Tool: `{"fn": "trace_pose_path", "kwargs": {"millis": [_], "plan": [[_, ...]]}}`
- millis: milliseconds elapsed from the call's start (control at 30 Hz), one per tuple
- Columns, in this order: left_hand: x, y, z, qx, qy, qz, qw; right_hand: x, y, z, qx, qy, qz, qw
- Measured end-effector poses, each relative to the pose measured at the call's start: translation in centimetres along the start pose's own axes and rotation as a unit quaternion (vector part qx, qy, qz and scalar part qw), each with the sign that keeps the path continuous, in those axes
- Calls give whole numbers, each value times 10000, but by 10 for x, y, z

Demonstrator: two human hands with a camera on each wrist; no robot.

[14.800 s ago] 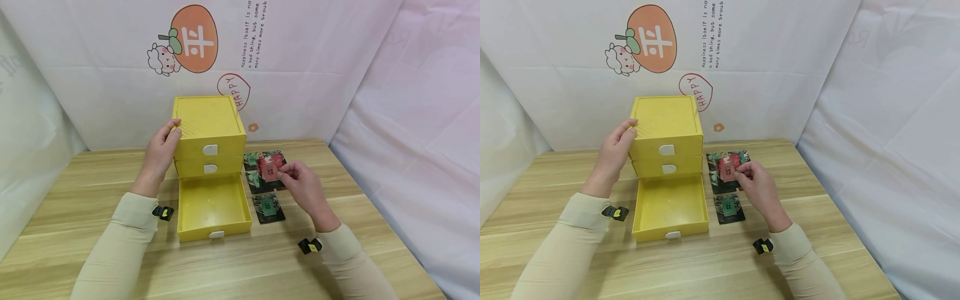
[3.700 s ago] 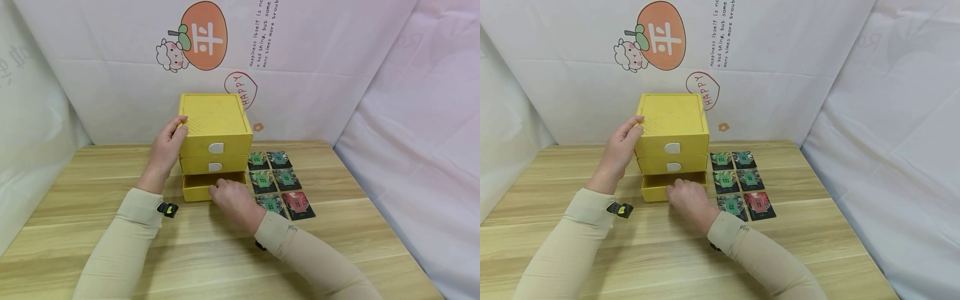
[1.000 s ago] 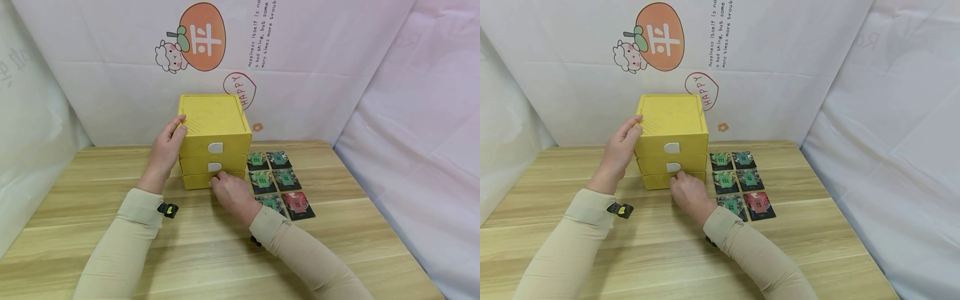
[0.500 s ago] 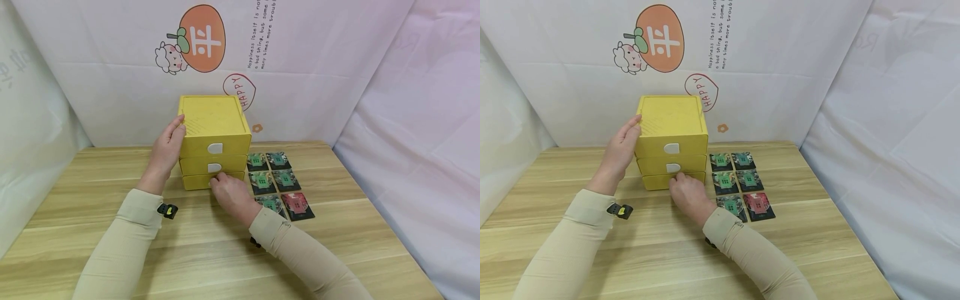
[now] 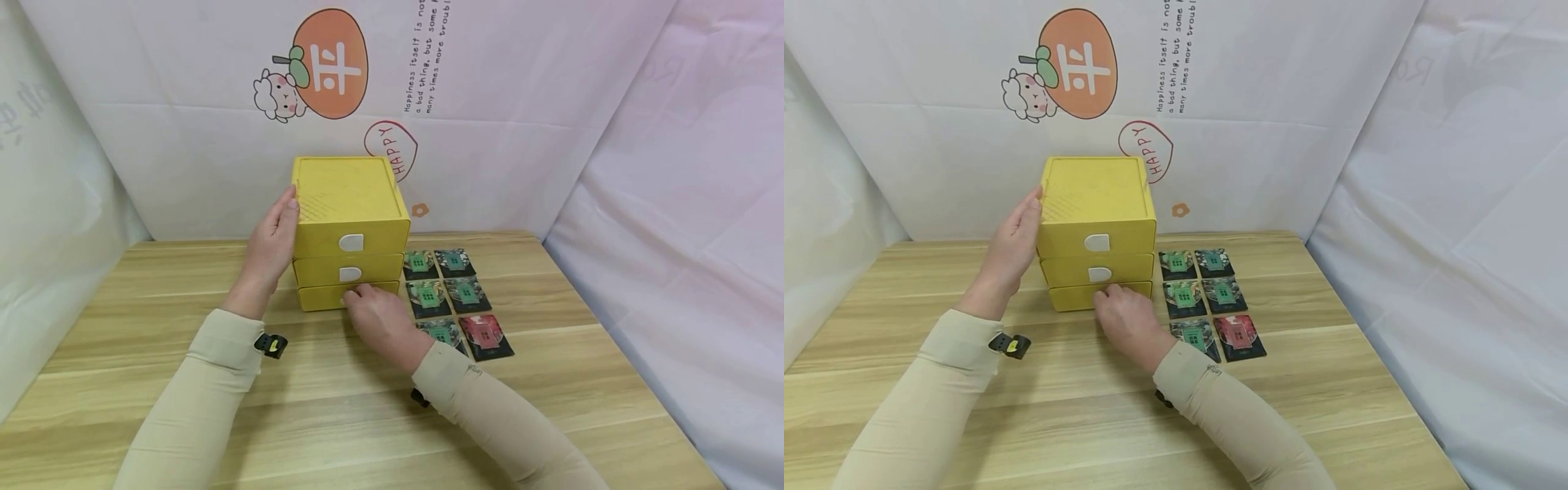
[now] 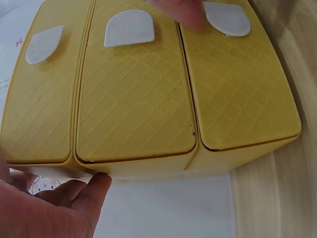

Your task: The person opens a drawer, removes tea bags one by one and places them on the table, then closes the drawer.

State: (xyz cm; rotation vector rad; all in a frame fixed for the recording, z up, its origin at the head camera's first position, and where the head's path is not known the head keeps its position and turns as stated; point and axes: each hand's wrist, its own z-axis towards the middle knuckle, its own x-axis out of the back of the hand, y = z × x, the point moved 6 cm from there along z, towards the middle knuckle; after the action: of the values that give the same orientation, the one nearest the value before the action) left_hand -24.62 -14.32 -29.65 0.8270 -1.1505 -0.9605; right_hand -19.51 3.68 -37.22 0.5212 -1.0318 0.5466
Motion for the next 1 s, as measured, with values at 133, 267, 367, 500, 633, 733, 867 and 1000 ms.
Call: {"fn": "trace_pose_path", "kwargs": {"millis": [133,267,367,500,633,733,867,1000], "plan": [[2,2,-4,-193,-9,316,9993,14,3,-4,65,360,373,9986],[9,10,-16,-666,198,942,9931,29,7,-11,97,627,744,9952],[14,19,-29,-1109,440,1555,9806,40,10,-16,137,841,840,9928],[19,30,-53,-1639,621,2209,9594,53,10,-24,192,1062,879,9903],[20,38,-77,-2492,752,2722,9264,64,10,-31,278,1204,958,9877],[16,40,-96,-3119,838,3066,8954,71,11,-37,377,1240,1023,9863],[9,42,-119,-3739,774,3358,8611,77,11,-45,496,1266,1098,9846],[-1,38,-133,-4159,552,3608,8330,78,11,-53,648,1287,1114,9833]]}}
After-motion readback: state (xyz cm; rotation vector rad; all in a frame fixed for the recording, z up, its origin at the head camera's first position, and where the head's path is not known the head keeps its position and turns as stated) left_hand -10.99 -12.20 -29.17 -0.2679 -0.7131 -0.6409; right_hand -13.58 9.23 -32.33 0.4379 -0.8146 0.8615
